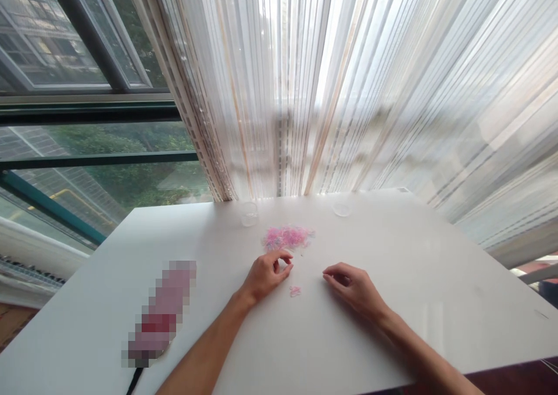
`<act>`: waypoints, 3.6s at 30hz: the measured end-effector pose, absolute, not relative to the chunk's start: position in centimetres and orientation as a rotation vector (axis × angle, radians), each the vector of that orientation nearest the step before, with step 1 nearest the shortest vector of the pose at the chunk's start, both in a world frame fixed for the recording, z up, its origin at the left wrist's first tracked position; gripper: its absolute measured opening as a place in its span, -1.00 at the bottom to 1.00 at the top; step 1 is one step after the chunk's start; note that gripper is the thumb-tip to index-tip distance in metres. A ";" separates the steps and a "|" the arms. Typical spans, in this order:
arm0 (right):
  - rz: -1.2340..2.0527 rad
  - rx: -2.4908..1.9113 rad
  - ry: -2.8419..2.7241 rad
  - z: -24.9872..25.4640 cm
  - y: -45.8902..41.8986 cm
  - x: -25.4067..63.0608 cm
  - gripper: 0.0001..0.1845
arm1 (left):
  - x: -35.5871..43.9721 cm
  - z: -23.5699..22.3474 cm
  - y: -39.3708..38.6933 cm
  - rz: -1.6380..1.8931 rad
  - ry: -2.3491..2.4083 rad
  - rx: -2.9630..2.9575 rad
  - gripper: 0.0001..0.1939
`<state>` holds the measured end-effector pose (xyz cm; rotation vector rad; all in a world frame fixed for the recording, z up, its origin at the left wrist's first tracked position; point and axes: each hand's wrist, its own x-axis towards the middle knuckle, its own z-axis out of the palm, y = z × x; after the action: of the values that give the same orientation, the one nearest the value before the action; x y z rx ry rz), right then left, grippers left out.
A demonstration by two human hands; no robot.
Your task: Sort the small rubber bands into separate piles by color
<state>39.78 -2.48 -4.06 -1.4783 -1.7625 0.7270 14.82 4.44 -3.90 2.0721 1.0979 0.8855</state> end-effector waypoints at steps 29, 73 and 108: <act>0.588 -1.375 -1.940 -2.7 3.3 36.7 -0.85 | 14.3 -4.1 5.1 0.998 1.465 2.178 -0.82; 0.369 -1.496 -1.954 -4.3 6.0 39.2 -0.90 | 13.6 -4.6 5.6 1.026 1.259 2.297 -0.88; 0.520 -1.082 -2.019 -2.4 2.3 35.7 -0.90 | 15.5 -4.0 3.8 1.001 1.145 1.806 -0.77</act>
<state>35.72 2.34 -2.36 -1.0816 -2.0191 0.5203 15.50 3.80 -3.97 1.8057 1.1454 1.0006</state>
